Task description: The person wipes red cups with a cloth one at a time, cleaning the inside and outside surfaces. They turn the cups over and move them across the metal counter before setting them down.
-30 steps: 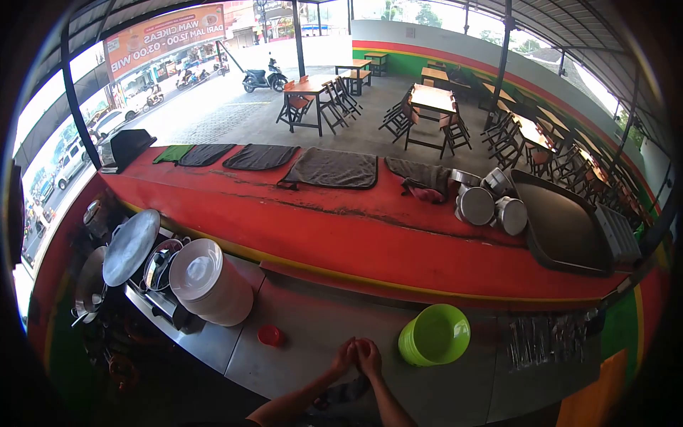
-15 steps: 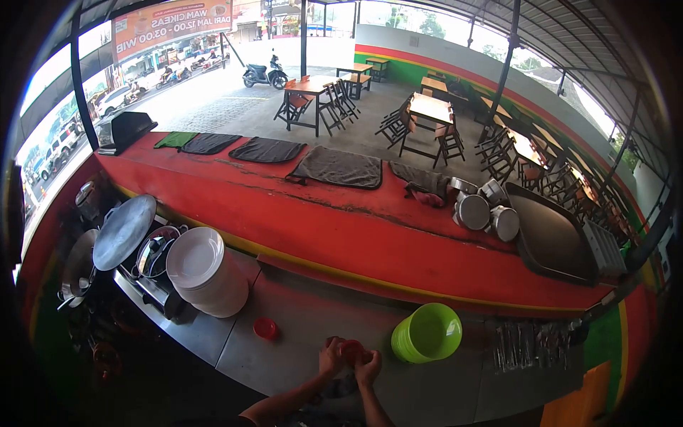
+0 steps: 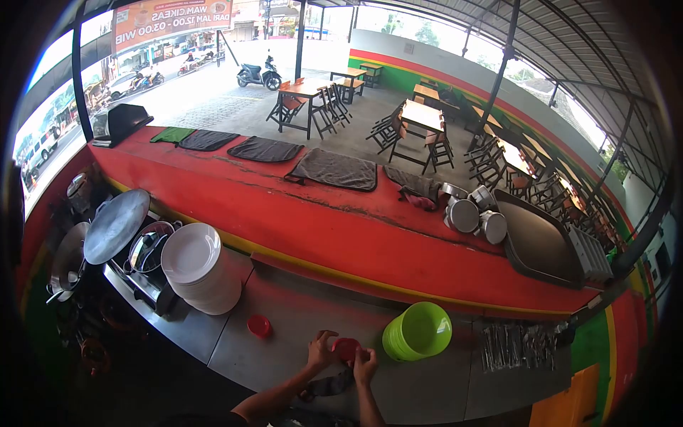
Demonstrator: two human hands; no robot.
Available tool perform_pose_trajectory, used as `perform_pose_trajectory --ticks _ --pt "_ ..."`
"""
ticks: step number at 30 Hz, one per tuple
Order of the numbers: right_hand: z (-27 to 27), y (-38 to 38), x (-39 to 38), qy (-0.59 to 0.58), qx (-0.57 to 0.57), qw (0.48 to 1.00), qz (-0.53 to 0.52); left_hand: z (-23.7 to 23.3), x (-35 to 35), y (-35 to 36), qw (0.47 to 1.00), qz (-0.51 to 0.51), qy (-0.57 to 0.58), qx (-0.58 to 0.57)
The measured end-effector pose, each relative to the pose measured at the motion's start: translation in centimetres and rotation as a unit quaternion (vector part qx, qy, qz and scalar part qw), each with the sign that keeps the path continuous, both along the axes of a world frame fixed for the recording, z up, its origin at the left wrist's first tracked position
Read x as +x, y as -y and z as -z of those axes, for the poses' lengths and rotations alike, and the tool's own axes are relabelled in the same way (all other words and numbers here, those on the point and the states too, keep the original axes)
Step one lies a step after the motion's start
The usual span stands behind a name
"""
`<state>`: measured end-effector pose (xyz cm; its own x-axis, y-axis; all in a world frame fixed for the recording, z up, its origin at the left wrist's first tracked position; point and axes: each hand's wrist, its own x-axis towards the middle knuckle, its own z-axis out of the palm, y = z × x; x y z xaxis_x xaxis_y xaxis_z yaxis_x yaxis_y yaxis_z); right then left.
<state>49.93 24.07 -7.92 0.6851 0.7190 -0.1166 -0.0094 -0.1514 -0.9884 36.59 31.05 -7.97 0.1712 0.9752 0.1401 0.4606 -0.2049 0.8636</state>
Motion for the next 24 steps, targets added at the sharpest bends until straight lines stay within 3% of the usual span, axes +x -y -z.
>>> perform_pose_trajectory --ticks 1,3,4,6,9,10,13,16,19,22,24 --pt "-0.7 0.0 -0.1 -0.053 0.012 0.999 -0.001 -0.8 -0.4 -0.2 0.999 0.028 0.023 -0.007" --pt "-0.3 0.0 0.3 -0.041 0.036 0.998 -0.031 -2.2 -1.2 -0.3 0.994 0.085 0.069 -0.022" --pt "0.0 0.0 0.5 -0.035 0.048 0.997 -0.046 -2.6 -1.7 -0.1 0.964 0.145 0.192 -0.111" --pt "1.2 0.3 1.1 -0.037 0.063 0.989 -0.127 -3.4 -2.8 0.5 0.828 0.249 0.419 -0.276" --pt "-0.7 1.2 0.5 -0.092 0.010 0.970 -0.225 -4.4 -5.5 1.8 0.864 0.334 0.286 -0.244" --pt "-1.6 1.5 0.1 -0.118 -0.019 0.960 -0.252 -4.0 -6.1 2.1 0.859 0.332 0.302 -0.246" --pt "2.4 2.7 -0.2 -0.081 -0.045 0.953 -0.287 -3.2 -8.1 3.8 0.850 0.314 0.326 -0.271" --pt "4.0 4.3 -1.7 -0.073 -0.017 0.969 -0.236 -2.8 -10.3 4.9 0.847 0.264 0.335 -0.318" --pt "6.4 5.6 -1.8 0.221 0.008 0.943 -0.248 -1.3 -11.9 5.6 0.828 0.203 0.400 -0.337" --pt "8.2 6.5 -1.4 0.321 0.019 0.891 -0.321 -1.3 -13.2 6.0 0.819 0.160 0.433 -0.342" --pt "7.4 7.5 -1.7 0.405 -0.046 0.847 -0.341 -1.5 -13.8 5.7 0.822 0.147 0.435 -0.336"
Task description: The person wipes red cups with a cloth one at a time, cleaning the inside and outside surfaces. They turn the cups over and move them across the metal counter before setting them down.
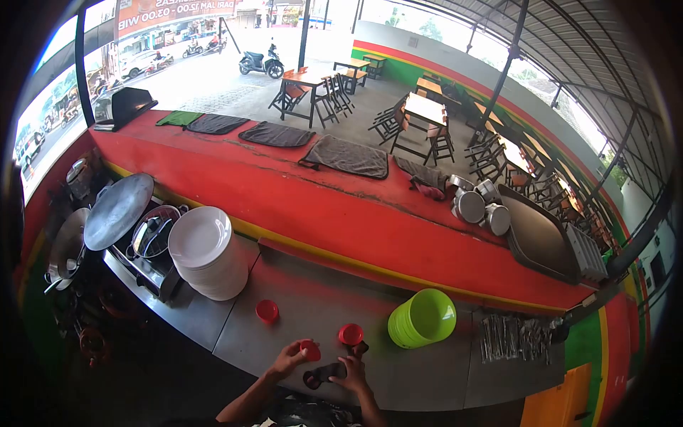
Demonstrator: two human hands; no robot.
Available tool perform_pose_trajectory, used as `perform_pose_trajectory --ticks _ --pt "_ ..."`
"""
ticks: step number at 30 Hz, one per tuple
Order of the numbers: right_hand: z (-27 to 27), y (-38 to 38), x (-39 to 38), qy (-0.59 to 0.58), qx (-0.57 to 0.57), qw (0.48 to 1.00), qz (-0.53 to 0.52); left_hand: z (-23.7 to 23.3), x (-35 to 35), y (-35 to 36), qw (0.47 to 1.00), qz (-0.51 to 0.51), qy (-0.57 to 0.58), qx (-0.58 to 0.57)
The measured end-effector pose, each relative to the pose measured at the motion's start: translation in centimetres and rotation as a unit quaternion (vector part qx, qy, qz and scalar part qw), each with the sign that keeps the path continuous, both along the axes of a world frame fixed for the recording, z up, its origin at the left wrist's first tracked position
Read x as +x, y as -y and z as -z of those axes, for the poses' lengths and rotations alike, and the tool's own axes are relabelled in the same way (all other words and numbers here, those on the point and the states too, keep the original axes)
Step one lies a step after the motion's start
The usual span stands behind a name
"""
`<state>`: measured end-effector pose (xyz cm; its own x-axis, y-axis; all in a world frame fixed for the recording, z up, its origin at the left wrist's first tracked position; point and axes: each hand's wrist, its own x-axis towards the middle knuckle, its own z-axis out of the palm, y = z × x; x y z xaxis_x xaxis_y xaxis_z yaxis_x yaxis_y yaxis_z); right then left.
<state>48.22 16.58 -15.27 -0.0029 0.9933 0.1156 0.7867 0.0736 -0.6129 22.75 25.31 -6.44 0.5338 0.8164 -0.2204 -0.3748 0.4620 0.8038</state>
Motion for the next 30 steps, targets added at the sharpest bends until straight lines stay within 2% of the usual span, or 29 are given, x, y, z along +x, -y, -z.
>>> perform_pose_trajectory --ticks 1,4,10,13,16,19,22,25,26,29,30 --pt "-1.0 0.4 -0.4 0.055 -0.019 0.998 -0.005 0.1 -0.3 -0.1 1.000 0.001 -0.005 0.003" --pt "-0.2 1.1 -0.9 0.080 -0.070 0.994 0.021 -0.2 -0.8 -0.9 1.000 0.001 -0.017 0.023" --pt "1.7 2.3 -2.2 0.063 0.024 0.994 0.081 -1.5 -1.0 -1.0 0.999 0.000 -0.031 0.037" --pt "2.8 2.3 -1.6 -0.167 -0.015 0.974 0.154 -1.0 -0.9 -0.3 0.995 0.020 -0.067 0.066" --pt "0.2 2.6 -1.4 -0.396 -0.082 0.891 0.206 -0.2 -1.3 1.1 0.987 0.062 -0.122 0.090" --pt "-6.5 2.9 -4.0 -0.486 -0.089 0.855 0.159 0.2 -1.3 2.2 0.975 0.109 -0.162 0.106" --pt "-9.3 3.6 -7.0 -0.369 -0.081 0.921 0.097 -0.5 -0.5 3.9 0.970 0.136 -0.155 0.132" --pt "-11.3 4.3 -8.5 -0.284 -0.094 0.950 0.090 1.3 -0.1 4.5 0.969 0.143 -0.175 0.098" --pt "-12.7 4.6 -8.7 -0.285 -0.108 0.948 0.087 2.2 0.1 4.5 0.972 0.113 -0.154 0.139" --pt "-11.6 5.7 -7.9 -0.265 -0.125 0.956 0.030 -2.8 -1.3 4.5 0.938 0.140 -0.234 0.215" --pt "-11.5 5.6 -8.0 -0.266 -0.117 0.956 0.024 -2.7 -1.4 5.0 0.936 0.136 -0.246 0.212"
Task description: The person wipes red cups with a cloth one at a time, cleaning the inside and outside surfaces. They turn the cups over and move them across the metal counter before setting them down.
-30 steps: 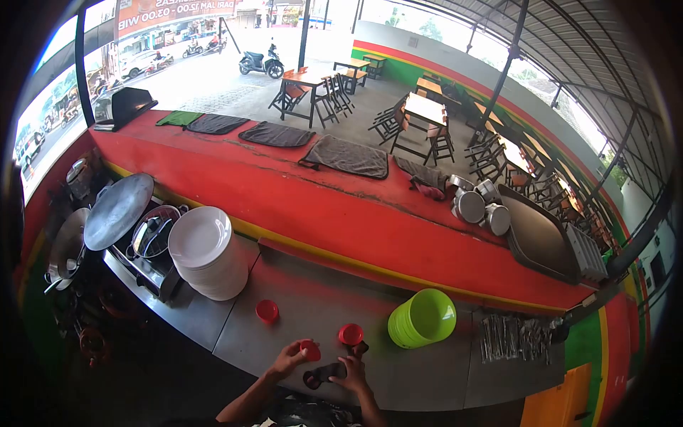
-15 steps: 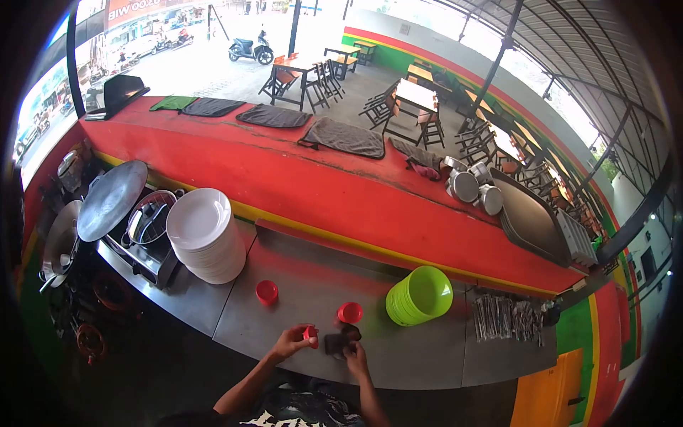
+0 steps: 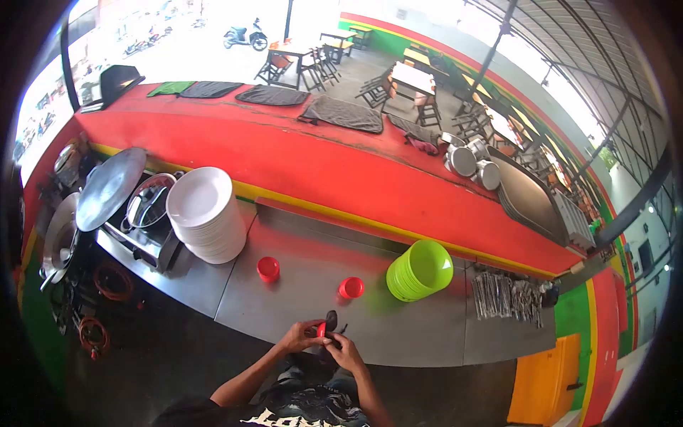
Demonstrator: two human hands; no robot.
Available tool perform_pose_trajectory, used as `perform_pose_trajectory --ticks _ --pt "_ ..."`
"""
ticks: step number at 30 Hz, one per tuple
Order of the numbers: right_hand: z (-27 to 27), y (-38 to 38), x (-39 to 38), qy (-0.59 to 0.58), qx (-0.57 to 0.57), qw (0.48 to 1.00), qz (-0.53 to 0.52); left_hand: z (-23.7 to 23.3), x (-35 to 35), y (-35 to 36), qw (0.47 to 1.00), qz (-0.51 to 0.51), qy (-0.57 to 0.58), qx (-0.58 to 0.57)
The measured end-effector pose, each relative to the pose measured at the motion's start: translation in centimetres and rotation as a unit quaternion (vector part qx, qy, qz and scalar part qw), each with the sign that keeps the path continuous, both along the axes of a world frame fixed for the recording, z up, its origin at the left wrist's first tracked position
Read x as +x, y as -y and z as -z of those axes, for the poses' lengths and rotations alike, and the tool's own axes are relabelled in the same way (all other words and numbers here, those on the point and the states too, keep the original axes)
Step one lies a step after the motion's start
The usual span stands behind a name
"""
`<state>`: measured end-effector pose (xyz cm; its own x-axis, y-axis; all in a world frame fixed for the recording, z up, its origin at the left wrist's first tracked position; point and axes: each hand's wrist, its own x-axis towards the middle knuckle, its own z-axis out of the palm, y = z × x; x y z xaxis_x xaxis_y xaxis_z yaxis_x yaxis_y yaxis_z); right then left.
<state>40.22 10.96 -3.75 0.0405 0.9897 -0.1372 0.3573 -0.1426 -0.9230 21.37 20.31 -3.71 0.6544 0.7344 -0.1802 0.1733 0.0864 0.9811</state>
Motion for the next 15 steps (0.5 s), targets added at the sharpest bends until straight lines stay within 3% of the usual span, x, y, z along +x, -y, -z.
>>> perform_pose_trajectory --ticks 3,4,8,11,15 --pt "-0.2 -0.9 1.5 0.024 -0.017 0.996 -0.084 0.1 -0.4 1.4 0.998 -0.020 0.043 0.028" --pt "2.0 -1.3 3.0 -0.017 -0.088 0.989 -0.121 0.0 -0.4 1.9 0.999 -0.014 0.044 0.026" --pt "-2.7 -2.1 4.8 -0.238 -0.200 0.941 -0.133 -1.5 0.8 4.2 0.996 -0.020 0.081 0.023" --pt "-0.8 -1.0 7.5 -0.349 -0.229 0.909 -0.004 -4.0 2.6 5.7 0.994 -0.030 0.107 -0.009" --pt "-4.9 2.2 8.6 -0.532 -0.255 0.801 0.106 -5.3 6.4 8.4 0.991 -0.058 0.114 0.042"
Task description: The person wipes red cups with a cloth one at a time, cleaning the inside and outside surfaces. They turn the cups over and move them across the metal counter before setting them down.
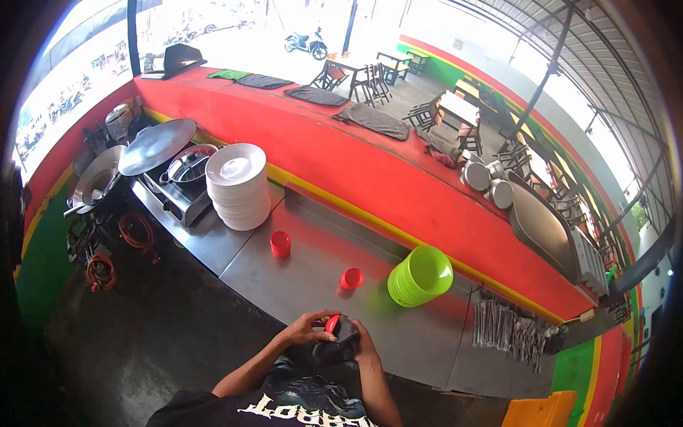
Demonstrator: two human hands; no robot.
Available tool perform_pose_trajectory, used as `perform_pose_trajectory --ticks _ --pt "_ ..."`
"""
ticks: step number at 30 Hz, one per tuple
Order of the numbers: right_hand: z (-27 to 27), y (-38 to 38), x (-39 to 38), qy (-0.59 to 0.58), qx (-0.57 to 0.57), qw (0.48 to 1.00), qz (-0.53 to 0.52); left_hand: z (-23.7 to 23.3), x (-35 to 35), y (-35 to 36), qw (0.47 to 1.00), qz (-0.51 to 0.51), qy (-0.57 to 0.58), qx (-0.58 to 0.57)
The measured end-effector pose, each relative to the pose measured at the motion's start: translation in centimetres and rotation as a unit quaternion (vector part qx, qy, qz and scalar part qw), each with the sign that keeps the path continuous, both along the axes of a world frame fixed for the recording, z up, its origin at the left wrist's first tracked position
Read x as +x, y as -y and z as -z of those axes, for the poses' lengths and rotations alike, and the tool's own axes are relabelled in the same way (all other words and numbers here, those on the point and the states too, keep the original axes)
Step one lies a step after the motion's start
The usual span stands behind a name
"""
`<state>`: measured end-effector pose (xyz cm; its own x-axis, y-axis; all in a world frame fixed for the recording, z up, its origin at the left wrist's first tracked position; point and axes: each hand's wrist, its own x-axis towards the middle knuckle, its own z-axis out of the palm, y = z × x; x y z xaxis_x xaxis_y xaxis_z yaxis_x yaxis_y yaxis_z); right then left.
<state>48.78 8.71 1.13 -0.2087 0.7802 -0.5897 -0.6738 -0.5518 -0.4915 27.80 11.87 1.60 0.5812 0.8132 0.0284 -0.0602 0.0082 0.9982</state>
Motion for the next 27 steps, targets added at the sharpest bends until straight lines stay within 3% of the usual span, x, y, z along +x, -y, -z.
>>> perform_pose_trajectory --ticks 3,6,10,13,16,21,24,27 --pt "1.2 3.2 1.3 0.168 0.108 0.980 0.021 0.1 2.5 2.1 0.998 -0.017 -0.049 0.045" --pt "5.8 5.9 2.8 0.463 0.301 0.834 -0.008 0.2 4.1 4.9 0.997 -0.041 -0.056 0.045" --pt "4.8 8.6 3.7 0.465 0.355 0.809 -0.054 1.4 5.5 8.2 0.996 -0.075 -0.055 0.001" --pt "4.2 10.1 5.8 0.468 0.350 0.796 -0.158 3.1 6.7 10.5 0.992 -0.085 -0.077 0.052" --pt "4.9 11.9 7.8 0.458 0.354 0.792 -0.195 2.5 8.0 12.6 0.988 -0.080 -0.093 0.089" --pt "5.2 14.2 11.7 0.352 0.295 0.847 -0.268 1.8 10.5 15.5 0.991 -0.025 -0.091 0.098" --pt "3.0 15.4 13.3 0.249 0.235 0.916 -0.210 1.0 11.6 16.4 0.993 0.005 -0.080 0.087" --pt "2.9 16.1 13.9 0.170 0.150 0.974 -0.028 0.5 12.4 16.5 1.000 0.004 -0.027 -0.005"
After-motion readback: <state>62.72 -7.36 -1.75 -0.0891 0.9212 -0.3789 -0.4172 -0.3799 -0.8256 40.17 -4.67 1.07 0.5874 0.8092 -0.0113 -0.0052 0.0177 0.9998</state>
